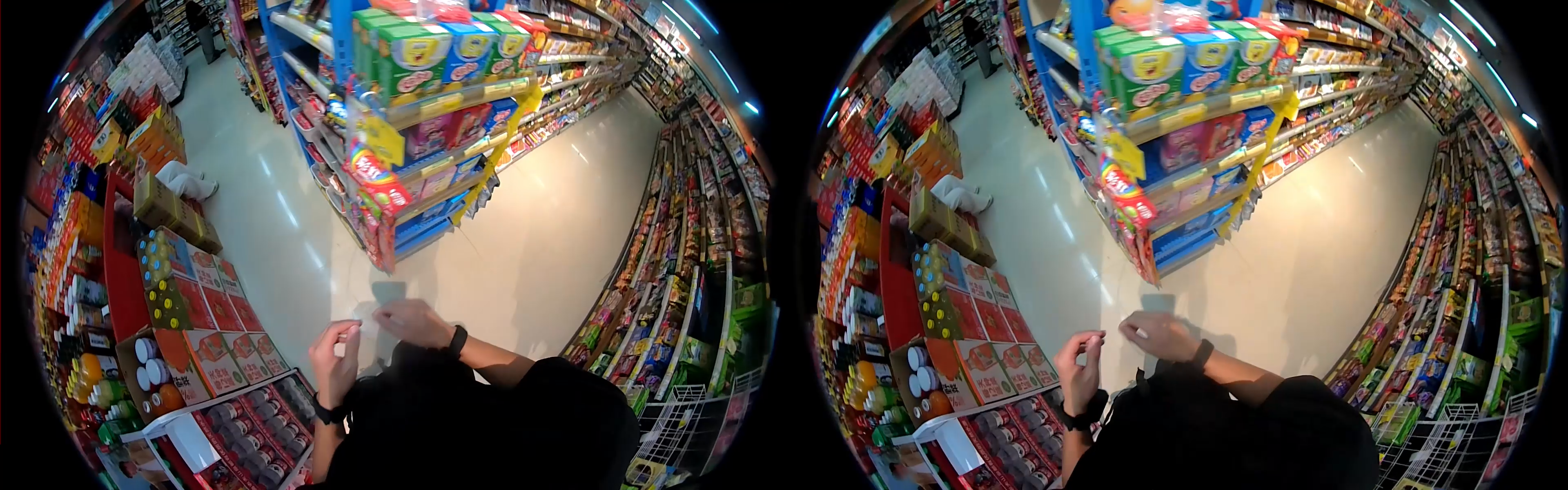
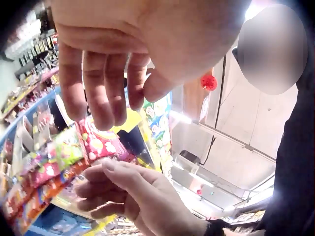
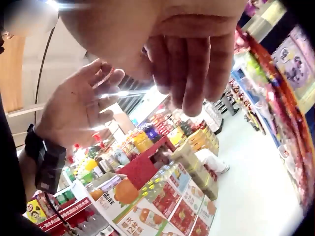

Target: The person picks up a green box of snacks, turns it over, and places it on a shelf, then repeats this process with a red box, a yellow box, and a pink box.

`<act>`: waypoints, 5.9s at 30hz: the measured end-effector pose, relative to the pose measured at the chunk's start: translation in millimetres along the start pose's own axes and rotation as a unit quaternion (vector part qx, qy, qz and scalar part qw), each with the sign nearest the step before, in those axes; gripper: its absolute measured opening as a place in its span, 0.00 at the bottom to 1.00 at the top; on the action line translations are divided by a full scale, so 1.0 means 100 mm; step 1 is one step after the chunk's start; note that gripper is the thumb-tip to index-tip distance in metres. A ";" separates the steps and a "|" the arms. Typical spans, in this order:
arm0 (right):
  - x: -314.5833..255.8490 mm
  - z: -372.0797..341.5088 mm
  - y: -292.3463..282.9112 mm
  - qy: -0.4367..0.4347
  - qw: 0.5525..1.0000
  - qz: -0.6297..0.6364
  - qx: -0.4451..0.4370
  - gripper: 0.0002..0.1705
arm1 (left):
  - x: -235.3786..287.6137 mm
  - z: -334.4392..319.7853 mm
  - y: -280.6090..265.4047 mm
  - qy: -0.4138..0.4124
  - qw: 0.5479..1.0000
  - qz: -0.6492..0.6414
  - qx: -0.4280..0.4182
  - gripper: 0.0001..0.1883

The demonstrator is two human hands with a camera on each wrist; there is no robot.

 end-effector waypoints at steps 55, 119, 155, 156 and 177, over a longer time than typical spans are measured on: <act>1.08 0.83 -2.39 -0.019 0.983 0.090 0.161 0.35 | 1.07 1.31 1.81 0.116 0.990 -0.057 0.057 0.32; -2.63 0.03 1.78 -0.109 0.847 0.295 -0.429 0.37 | -0.33 -2.15 -2.48 -0.093 0.804 -0.233 0.539 0.32; -3.22 -0.01 2.73 -0.084 0.852 0.307 -0.415 0.33 | -0.65 -2.52 -3.29 -0.100 0.797 -0.262 0.535 0.39; -3.23 0.01 2.75 -0.073 0.850 0.311 -0.420 0.33 | -0.66 -2.50 -3.32 -0.107 0.797 -0.266 0.531 0.39; -4.33 0.98 4.10 -0.159 0.688 0.457 -0.541 0.37 | -0.39 -2.20 -4.48 -0.163 0.719 -0.114 0.666 0.37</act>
Point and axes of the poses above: each hand's wrist, its own z-axis towards the middle knuckle, its own y-axis out of the palm, x = y × z, the point moved 7 cm from there along z, towards the middle knuckle, and after that the axes turned 9 degrees about x, right-handed, at the moved point
